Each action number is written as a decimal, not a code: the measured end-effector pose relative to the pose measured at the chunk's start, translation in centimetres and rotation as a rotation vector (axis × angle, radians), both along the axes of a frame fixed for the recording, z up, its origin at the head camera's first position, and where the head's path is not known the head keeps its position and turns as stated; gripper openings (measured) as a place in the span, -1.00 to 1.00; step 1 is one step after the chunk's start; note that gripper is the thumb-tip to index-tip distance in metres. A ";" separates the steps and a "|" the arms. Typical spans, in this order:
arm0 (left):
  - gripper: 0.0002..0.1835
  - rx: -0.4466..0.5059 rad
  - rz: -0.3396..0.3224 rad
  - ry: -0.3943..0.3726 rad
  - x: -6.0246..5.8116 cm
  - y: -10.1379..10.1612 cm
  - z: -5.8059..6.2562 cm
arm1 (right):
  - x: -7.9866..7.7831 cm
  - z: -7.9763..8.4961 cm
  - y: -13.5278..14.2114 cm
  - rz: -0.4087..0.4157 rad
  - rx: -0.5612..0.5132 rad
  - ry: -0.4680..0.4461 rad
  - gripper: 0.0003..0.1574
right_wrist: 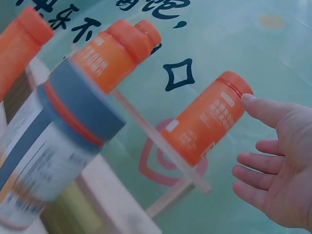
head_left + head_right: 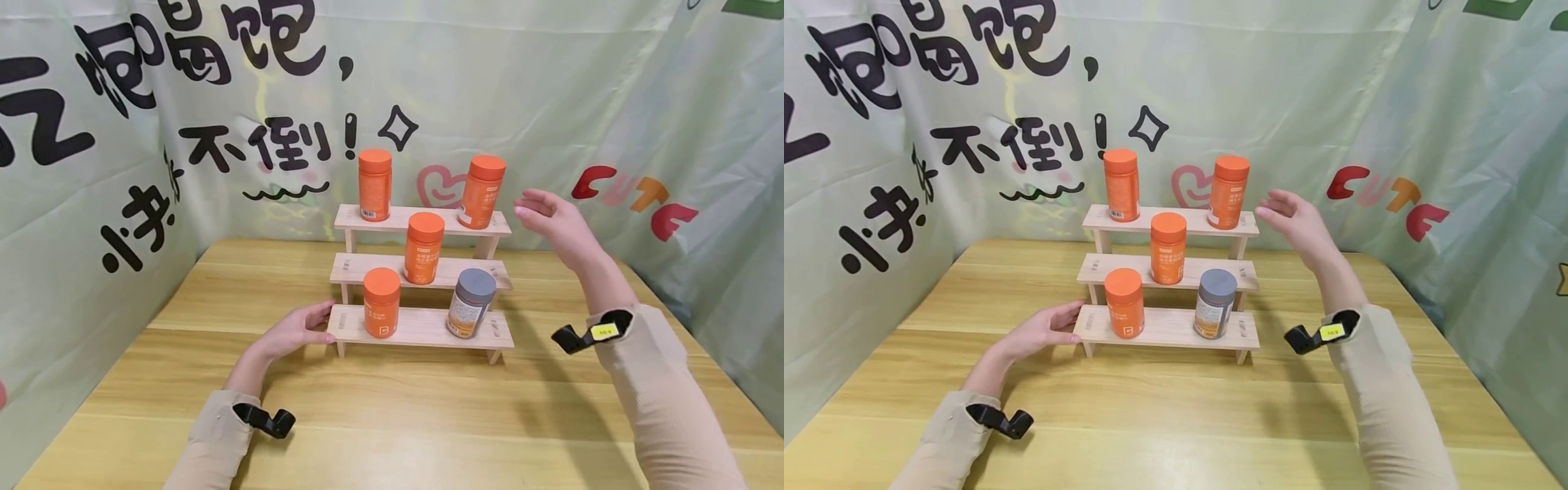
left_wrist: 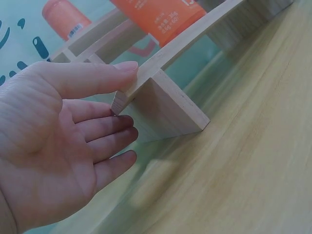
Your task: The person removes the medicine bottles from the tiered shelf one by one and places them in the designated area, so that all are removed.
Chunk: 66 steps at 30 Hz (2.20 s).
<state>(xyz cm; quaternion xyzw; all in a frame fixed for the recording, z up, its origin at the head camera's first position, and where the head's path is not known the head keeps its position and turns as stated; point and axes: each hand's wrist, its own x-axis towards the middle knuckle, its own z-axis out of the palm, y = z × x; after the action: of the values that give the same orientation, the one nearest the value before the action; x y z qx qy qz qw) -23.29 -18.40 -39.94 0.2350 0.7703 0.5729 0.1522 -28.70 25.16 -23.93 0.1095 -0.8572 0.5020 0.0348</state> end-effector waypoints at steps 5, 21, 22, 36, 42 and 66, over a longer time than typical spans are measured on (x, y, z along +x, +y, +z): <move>-0.11 -0.005 0.003 0.000 0.0 0.0 0.1 | -1.3 0.9 -1.2 0.001 -0.019 -0.019 -0.05; -0.13 0.027 -0.005 0.002 -0.3 0.2 0.1 | -4.1 0.9 -3.7 0.066 -0.179 -0.010 -0.18; -0.13 0.027 -0.006 0.007 -0.2 0.1 0.1 | -4.2 0.7 -3.9 0.054 -0.183 -0.012 -0.17; -0.12 0.000 0.031 0.002 0.1 0.1 0.0 | -4.4 0.5 -5.1 -0.064 -0.088 0.026 -0.15; -0.12 0.027 0.010 -0.010 -0.2 0.3 -0.1 | -3.9 0.5 -4.5 -0.082 -0.104 0.061 -0.20; -0.12 0.011 0.025 -0.010 0.2 0.1 -0.1 | -1.1 -1.6 4.0 -0.067 -0.132 0.163 -0.55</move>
<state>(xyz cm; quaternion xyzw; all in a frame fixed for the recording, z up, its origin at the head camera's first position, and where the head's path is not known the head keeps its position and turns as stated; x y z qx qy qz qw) -23.07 -18.30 -40.05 0.2235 0.7692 0.5802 0.1476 -29.76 29.21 -25.56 0.1190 -0.8199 0.5452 0.1282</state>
